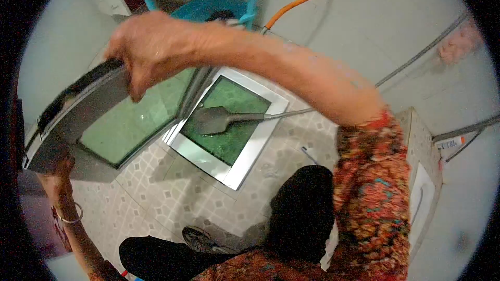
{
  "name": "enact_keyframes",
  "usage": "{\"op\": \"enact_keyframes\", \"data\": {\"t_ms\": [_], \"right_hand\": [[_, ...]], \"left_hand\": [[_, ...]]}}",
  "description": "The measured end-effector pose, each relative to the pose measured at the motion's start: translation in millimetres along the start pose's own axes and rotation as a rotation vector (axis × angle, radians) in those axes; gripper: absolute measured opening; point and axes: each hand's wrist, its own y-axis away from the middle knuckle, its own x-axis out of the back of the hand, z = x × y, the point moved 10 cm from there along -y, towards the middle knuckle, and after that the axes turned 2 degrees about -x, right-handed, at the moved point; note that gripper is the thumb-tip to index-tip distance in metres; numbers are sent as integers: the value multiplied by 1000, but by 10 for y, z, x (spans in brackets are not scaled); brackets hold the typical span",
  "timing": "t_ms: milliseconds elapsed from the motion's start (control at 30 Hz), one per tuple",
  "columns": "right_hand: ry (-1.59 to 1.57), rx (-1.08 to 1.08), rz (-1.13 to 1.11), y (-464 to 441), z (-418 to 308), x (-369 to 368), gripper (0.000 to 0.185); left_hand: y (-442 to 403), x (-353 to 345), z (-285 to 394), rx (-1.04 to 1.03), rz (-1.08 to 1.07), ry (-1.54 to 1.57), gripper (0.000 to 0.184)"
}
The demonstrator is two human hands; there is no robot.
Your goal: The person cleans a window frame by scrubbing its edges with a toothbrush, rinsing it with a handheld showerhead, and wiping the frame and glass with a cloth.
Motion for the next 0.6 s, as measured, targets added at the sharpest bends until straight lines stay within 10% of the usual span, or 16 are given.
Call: {"op": "enact_keyframes", "data": {"t_ms": [233,400,600], "right_hand": [[180,-335,-179,996,119,1329,30],[403,-422,83,2209,1035,1790,41],[569,-785,-28,3079,1709,1936,49]], "left_hand": [[-354,-1713,1119,-238,-224,374,38],[-465,-3390,1741,-295,-544,443,33],[-424,-4041,1593,-126,-660,475,66]]}}
